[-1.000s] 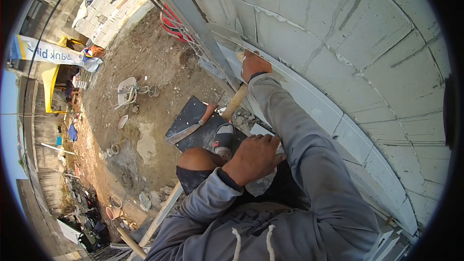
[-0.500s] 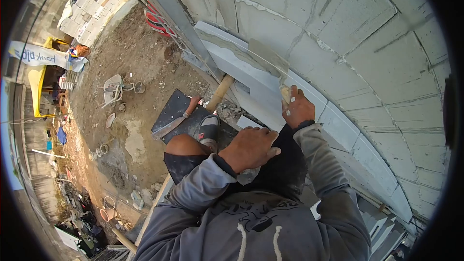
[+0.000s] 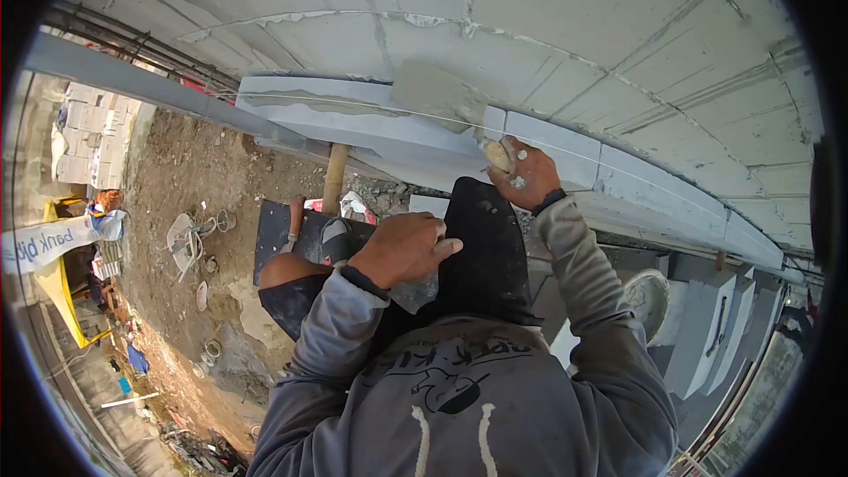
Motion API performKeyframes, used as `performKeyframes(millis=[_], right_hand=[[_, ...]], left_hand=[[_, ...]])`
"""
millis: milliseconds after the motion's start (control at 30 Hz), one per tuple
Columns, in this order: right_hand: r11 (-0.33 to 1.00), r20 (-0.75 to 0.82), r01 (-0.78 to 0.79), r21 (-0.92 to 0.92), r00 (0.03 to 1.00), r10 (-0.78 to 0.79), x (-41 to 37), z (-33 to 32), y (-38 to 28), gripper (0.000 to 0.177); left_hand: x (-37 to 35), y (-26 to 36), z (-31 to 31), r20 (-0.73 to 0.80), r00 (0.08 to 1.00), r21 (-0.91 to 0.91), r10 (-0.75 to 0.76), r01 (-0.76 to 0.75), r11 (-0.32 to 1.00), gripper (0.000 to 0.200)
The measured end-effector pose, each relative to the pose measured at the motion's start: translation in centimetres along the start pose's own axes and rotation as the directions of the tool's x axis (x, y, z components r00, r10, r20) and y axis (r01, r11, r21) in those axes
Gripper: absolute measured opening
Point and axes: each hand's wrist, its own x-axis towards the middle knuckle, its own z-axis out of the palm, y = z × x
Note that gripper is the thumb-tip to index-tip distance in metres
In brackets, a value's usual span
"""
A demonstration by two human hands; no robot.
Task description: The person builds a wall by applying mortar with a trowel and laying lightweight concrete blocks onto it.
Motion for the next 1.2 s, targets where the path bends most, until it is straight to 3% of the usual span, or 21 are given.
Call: performKeyframes(millis=[33, 133, 233, 267, 300, 367, 400, 467, 533, 567, 633, 667, 733, 767, 833, 900, 967, 1033, 1100, 1133, 1200], right_hand=[[0.992, 0.063, -0.061, 0.112, 0.997, 0.054, -1.6, -2.0, 0.3, 0.054], [0.993, -0.144, -0.061, 0.105, 0.987, 0.075, -8.7, -2.5, 5.5, 0.043], [0.961, -0.215, -0.242, 0.136, 0.940, 0.267, -19.1, -2.7, 10.6, 0.059], [0.888, -0.138, -0.439, 0.138, 0.879, 0.456, -23.1, -2.9, 12.1, 0.060], [0.850, -0.165, -0.468, 0.241, 0.843, 0.512, -26.3, -5.8, 10.4, 0.061], [0.664, -0.185, -0.727, 0.178, 0.638, 0.748, -36.1, -4.7, 13.3, 0.054], [0.672, -0.374, -0.707, 0.223, 0.574, 0.728, -40.0, -4.5, 13.1, 0.055], [0.346, -0.279, -0.879, 0.329, 0.260, 0.925, -44.2, -6.5, 11.6, 0.046], [0.135, -0.272, -0.877, 0.462, 0.005, 0.962, -47.7, -5.9, 12.5, 0.039], [0.119, -0.318, -0.893, 0.433, -0.028, 0.948, -50.1, -4.6, 14.2, 0.039], [-0.168, -0.124, -0.877, 0.451, -0.248, 0.961, -48.7, -5.4, 14.6, 0.039], [-0.172, -0.117, -0.873, 0.456, -0.250, 0.961, -49.4, -4.2, 16.5, 0.039], [-0.116, -0.205, -0.983, 0.141, -0.144, 0.968, -51.1, -1.5, 19.2, 0.044], [-0.126, -0.195, -0.982, 0.144, -0.153, 0.969, -51.5, -0.7, 19.2, 0.044], [-0.054, -0.412, -0.998, 0.039, -0.066, 0.909, -46.4, -1.7, 17.2, 0.057], [0.286, -0.489, -0.957, 0.054, 0.225, 0.843, -43.2, -1.5, 14.3, 0.071], [0.403, -0.401, -0.907, 0.125, 0.325, 0.856, -40.0, 2.0, 9.3, 0.094], [0.085, -0.023, -0.996, 0.038, 0.084, 0.996, -36.5, 4.3, 4.3, 0.119], [-0.010, 0.063, -1.000, -0.029, -0.012, 0.998, -36.7, 8.1, 3.9, 0.132], [-0.004, -0.080, -0.998, -0.061, 0.001, 0.997, -37.3, 9.8, 4.5, 0.131], [0.075, -0.070, -0.997, 0.028, 0.072, 0.995, -39.0, 9.9, 5.5, 0.130]], left_hand=[[0.5, -0.2, 0.4, 0.012, 0.999, -0.013, 0.035, -0.034, 0.999, 0.045], [1.7, 0.1, 0.6, 0.096, 0.993, -0.066, 0.066, -0.060, 0.996, 0.034], [3.1, 0.4, 0.4, 0.209, 0.976, -0.106, 0.064, -0.042, 0.994, 0.034], [3.5, 0.0, 0.7, 0.189, 0.981, -0.119, 0.030, -0.007, 0.993, 0.037], [3.8, -0.4, 0.8, 0.167, 0.986, -0.130, -0.014, 0.036, 0.991, 0.041], [4.9, -1.1, 0.9, 0.194, 0.980, -0.054, -0.045, 0.056, 0.997, 0.041], [5.3, -1.3, 1.1, 0.197, 0.977, 0.009, -0.082, 0.082, 0.997, 0.042], [6.0, -1.7, 1.5, 0.198, 0.977, 0.030, -0.083, 0.079, 0.996, 0.043], [6.7, -1.7, 2.1, 0.196, 0.977, 0.051, -0.082, 0.073, 0.996, 0.044], [7.2, -1.7, 2.4, 0.207, 0.974, 0.061, -0.092, 0.081, 0.995, 0.044], [8.1, -1.9, 2.8, 0.211, 0.972, 0.079, -0.106, 0.091, 0.993, 0.044], [8.5, -2.1, 3.0, 0.200, 0.974, 0.089, -0.109, 0.092, 0.992, 0.043], [8.9, -2.6, 3.7, 0.207, 0.972, 0.108, -0.111, 0.090, 0.990, 0.043], [9.0, -2.9, 4.1, 0.199, 0.975, 0.068, -0.101, 0.089, 0.994, 0.042], [9.2, -2.9, 4.2, 0.184, 0.978, 0.031, -0.095, 0.091, 0.995, 0.042], [8.8, -2.4, 4.6, 0.174, 0.977, 0.053, -0.120, 0.113, 0.992, 0.041], [8.9, -2.8, 5.2, 0.152, 0.985, 0.028, -0.088, 0.084, 0.996, 0.040], [8.8, -2.8, 5.4, 0.122, 0.991, -0.002, -0.054, 0.055, 0.998, 0.039], [8.9, -2.5, 5.3, 0.101, 0.994, -0.027, -0.029, 0.032, 0.999, 0.037], [8.8, -2.3, 5.3, 0.084, 0.996, -0.029, -0.044, 0.046, 0.999, 0.037], [8.4, -2.2, 5.1, 0.088, 0.995, -0.060, -0.037, 0.043, 0.997, 0.036]])
